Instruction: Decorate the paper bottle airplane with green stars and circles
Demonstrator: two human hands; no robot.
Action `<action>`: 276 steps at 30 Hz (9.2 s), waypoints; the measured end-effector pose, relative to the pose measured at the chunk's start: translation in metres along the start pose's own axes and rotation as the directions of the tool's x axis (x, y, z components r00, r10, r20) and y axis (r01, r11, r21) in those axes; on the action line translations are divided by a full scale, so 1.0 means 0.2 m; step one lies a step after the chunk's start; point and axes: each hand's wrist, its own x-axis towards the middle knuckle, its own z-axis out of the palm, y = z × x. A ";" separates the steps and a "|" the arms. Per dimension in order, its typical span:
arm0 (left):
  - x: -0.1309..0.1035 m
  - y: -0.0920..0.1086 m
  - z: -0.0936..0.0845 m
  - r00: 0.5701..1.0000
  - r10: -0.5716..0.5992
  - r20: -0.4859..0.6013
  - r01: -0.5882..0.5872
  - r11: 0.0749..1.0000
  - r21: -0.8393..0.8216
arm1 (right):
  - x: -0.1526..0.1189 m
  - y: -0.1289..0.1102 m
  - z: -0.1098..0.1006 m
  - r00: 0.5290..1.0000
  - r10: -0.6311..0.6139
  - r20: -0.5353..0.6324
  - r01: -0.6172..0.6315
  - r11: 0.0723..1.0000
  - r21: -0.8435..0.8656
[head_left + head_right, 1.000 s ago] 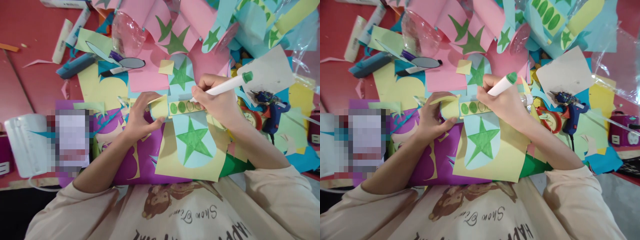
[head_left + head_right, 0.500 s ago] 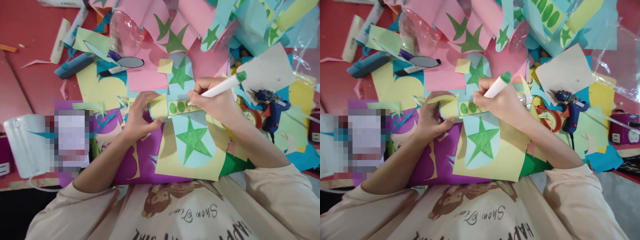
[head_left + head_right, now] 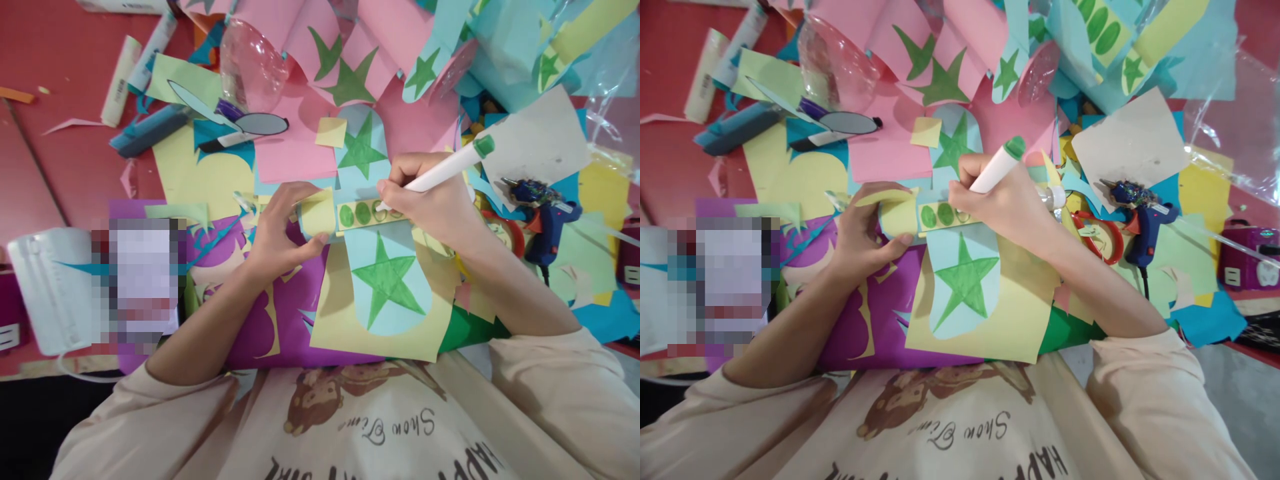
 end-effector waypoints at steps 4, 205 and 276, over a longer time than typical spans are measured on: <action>0.00 0.00 0.00 1.000 0.008 -0.005 -0.008 1.000 -0.007 | 0.00 -0.02 0.00 0.999 0.042 0.024 -0.041 0.999 -0.022; 0.01 0.00 -0.01 0.996 0.092 -0.014 -0.091 0.994 0.053 | -0.01 0.02 0.01 0.998 0.013 -0.066 -0.011 0.999 0.039; -0.03 -0.03 0.00 0.998 0.053 -0.033 -0.046 0.984 0.173 | -0.15 0.10 0.02 0.951 -0.114 -0.286 0.123 0.992 0.013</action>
